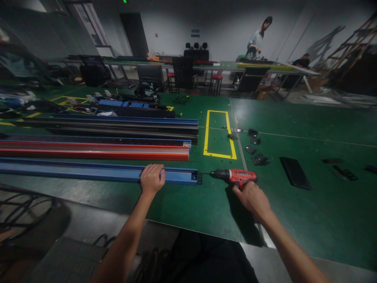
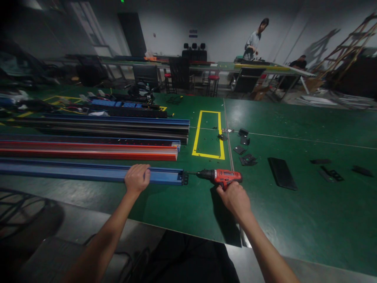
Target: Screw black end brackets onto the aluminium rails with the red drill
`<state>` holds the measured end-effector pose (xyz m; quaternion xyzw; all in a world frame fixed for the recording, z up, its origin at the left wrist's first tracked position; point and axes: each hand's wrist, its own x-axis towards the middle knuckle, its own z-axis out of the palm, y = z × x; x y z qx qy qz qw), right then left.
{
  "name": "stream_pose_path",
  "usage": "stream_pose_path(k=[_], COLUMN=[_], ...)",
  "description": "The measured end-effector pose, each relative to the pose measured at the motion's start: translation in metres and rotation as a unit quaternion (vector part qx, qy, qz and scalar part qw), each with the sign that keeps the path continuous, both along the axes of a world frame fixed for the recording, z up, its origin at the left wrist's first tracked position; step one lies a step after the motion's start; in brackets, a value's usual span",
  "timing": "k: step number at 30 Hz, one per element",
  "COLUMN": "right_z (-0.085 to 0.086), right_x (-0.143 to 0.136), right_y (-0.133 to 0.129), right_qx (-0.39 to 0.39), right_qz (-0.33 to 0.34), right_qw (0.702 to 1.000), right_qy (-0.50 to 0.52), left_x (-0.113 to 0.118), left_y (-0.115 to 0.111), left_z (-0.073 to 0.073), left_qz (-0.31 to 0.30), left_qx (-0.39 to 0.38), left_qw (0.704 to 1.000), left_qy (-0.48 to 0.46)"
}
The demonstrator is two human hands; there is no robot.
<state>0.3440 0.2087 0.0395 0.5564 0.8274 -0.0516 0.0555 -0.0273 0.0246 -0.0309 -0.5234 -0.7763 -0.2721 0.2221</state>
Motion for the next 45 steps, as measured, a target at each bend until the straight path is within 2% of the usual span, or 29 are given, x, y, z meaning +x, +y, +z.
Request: stream_pose_path(k=[4, 13, 19, 28, 34, 41, 45], right_z=[-0.001, -0.001, 0.001, -0.008, -0.005, 0.0, 0.005], right_x=[0.0, 0.002, 0.0, 0.003, 0.002, 0.0, -0.002], right_y=[0.0, 0.003, 0.003, 0.005, 0.004, 0.002, 0.0], right_qx=[-0.008, -0.007, -0.027, -0.009, -0.009, -0.025, -0.042], right_qz=[-0.009, 0.032, 0.003, -0.009, 0.021, -0.014, -0.022], right_qw=[1.0, 0.999, 1.0, 1.0, 1.0, 1.0, 0.999], right_qy=[0.002, -0.016, -0.01, 0.021, -0.004, 0.007, 0.002], left_x=[0.0, 0.0, 0.0, 0.001, 0.001, 0.002, 0.001], left_y=[0.0, 0.0, 0.0, 0.0, -0.001, -0.001, -0.004], left_z=[0.0, -0.001, 0.0, 0.002, 0.003, 0.004, 0.012], left_qz=[0.004, 0.008, 0.008, 0.009, 0.008, 0.006, -0.009], left_qx=[-0.001, -0.01, -0.012, -0.014, -0.021, -0.035, -0.084], left_qw=[1.0, 1.0, 1.0, 1.0, 1.0, 0.999, 0.996], left_qy=[0.018, 0.016, 0.008, 0.009, 0.01, 0.01, -0.005])
